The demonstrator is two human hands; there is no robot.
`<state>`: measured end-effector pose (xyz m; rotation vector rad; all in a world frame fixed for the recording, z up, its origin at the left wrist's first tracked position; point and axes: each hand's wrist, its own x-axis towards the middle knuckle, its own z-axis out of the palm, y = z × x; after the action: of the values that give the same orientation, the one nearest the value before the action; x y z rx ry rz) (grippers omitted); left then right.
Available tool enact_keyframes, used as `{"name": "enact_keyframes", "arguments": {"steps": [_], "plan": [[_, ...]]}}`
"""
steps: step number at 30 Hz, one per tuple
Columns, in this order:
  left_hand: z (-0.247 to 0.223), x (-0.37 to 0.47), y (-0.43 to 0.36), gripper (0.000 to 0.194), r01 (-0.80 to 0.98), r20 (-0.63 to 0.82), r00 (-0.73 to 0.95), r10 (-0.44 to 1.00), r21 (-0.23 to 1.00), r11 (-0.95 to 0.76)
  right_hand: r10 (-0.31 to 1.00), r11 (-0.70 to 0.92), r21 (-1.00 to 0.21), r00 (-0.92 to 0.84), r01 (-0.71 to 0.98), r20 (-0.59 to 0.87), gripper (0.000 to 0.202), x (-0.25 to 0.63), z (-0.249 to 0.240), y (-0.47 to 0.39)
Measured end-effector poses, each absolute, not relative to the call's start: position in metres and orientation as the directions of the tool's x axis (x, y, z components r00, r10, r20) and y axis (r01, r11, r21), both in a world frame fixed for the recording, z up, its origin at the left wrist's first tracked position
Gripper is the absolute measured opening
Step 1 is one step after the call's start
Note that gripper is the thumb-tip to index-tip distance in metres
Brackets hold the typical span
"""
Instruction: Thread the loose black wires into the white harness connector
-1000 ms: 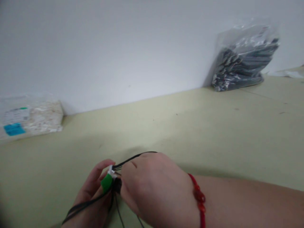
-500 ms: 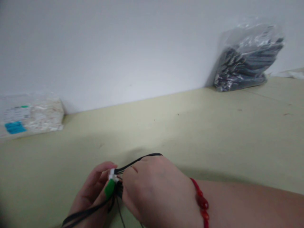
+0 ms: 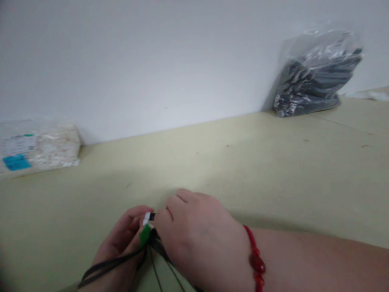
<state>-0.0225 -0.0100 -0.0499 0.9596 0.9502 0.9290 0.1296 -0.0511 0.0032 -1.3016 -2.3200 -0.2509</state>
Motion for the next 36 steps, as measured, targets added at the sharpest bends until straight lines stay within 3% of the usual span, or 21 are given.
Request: {"name": "enact_keyframes", "arguments": {"steps": [2,4,5,7,9,11,13,18,21,31,36], "plan": [[-0.047,-0.02,-0.011,0.03,-0.231,-0.254,0.244,0.936,0.922,0.311,0.746,0.484,-0.018,-0.401,0.875,0.532,0.008,0.131,0.012,-0.056],[-0.042,-0.018,-0.012,0.031,-0.25,-0.276,0.219,0.936,0.911,0.327,0.763,0.482,-0.075,-0.375,0.873,0.527,0.01,0.133,0.018,-0.064],[-0.04,-0.017,-0.013,0.03,-0.252,-0.286,0.205,0.936,0.909,0.333,0.803,0.493,-0.12,-0.397,0.862,0.445,0.011,0.133,0.02,-0.067],[-0.037,-0.016,-0.013,0.03,-0.247,-0.291,0.178,0.94,0.912,0.329,0.902,0.428,-0.169,-0.408,0.888,0.141,0.013,0.134,0.018,-0.071],[-0.036,-0.016,-0.013,0.031,-0.224,-0.291,0.171,0.941,0.919,0.325,0.943,0.3,-0.119,-0.313,0.947,-0.116,0.018,0.131,0.012,-0.067],[-0.037,-0.016,-0.012,0.032,-0.231,-0.289,0.168,0.943,0.918,0.322,0.947,0.251,-0.088,-0.264,0.964,-0.183,0.022,0.128,0.006,-0.059],[-0.038,-0.016,-0.012,0.031,-0.274,-0.278,0.174,0.945,0.908,0.318,0.938,0.295,-0.141,-0.315,0.945,-0.147,0.019,0.125,0.002,-0.049],[-0.04,-0.016,-0.013,0.03,-0.36,-0.246,0.2,0.949,0.882,0.304,0.949,0.299,-0.456,-0.309,0.838,0.054,0.024,0.126,-0.003,-0.042],[-0.043,-0.016,-0.012,0.034,-0.364,-0.273,0.198,0.941,0.871,0.329,0.945,0.319,-0.536,-0.305,0.781,0.119,0.021,0.126,-0.005,-0.047],[-0.045,-0.018,-0.014,0.036,-0.322,-0.25,0.227,0.941,0.893,0.315,0.949,0.315,-0.585,-0.239,0.747,0.206,0.015,0.121,-0.005,-0.047],[-0.047,-0.019,-0.012,0.032,-0.29,-0.248,0.267,0.931,0.901,0.324,0.952,0.298,-0.527,-0.211,0.796,0.22,0.016,0.122,-0.009,-0.045]]}}
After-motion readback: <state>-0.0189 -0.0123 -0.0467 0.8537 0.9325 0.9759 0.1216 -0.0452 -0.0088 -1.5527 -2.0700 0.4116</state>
